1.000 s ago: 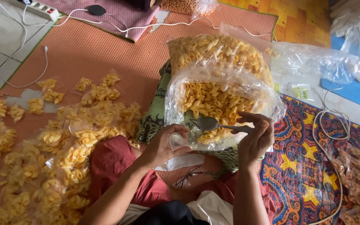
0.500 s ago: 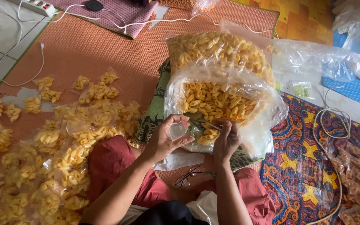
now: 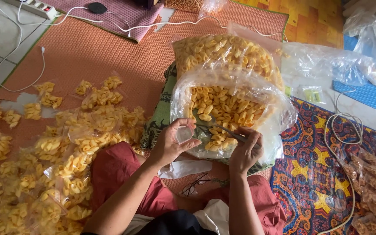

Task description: Manually packaging snacks by scooping them from a large bulk bag into small plastic bags using a spoon.

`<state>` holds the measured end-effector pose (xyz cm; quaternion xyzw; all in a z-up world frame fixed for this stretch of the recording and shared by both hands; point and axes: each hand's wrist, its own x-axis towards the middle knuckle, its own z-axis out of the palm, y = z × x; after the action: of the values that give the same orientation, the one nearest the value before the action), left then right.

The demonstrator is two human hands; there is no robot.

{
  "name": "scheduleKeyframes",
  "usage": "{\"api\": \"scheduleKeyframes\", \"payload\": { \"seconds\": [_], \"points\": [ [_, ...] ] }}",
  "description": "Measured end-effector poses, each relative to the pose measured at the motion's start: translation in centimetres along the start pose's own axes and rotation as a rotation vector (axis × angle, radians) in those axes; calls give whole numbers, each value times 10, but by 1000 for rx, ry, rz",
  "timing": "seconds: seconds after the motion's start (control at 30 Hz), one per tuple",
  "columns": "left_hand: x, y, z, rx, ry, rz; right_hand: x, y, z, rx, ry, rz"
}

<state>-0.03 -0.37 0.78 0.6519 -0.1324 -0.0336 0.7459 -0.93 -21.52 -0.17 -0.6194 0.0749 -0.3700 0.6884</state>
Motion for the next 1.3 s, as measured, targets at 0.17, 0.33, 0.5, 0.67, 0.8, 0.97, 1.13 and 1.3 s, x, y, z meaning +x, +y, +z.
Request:
{"api": "scheduleKeyframes", "payload": {
  "seconds": [0.17,0.33,0.5,0.67,0.8,0.97,1.13,1.3],
  "points": [
    [11,-6,13,-32,-78,13,26,-14,-32,61,-25,-112],
    [28,-12,28,146,-79,113,42,-77,-37,90,-82,-221],
    [44,-12,45,397,4,289,51,-116,-34,-6,-193,-265],
    [44,-15,54,412,52,302,63,-136,-16,-167,-417,-230],
    [40,-2,56,363,36,251,72,-152,10,-202,-540,-249],
    [39,-2,60,454,29,296,65,-185,44,-362,-740,-278],
    [44,-4,35,248,55,227,57,-194,18,-375,-630,-392],
    [30,6,2,153,173,157,39,-129,-28,-383,-490,-300]
  ]
}}
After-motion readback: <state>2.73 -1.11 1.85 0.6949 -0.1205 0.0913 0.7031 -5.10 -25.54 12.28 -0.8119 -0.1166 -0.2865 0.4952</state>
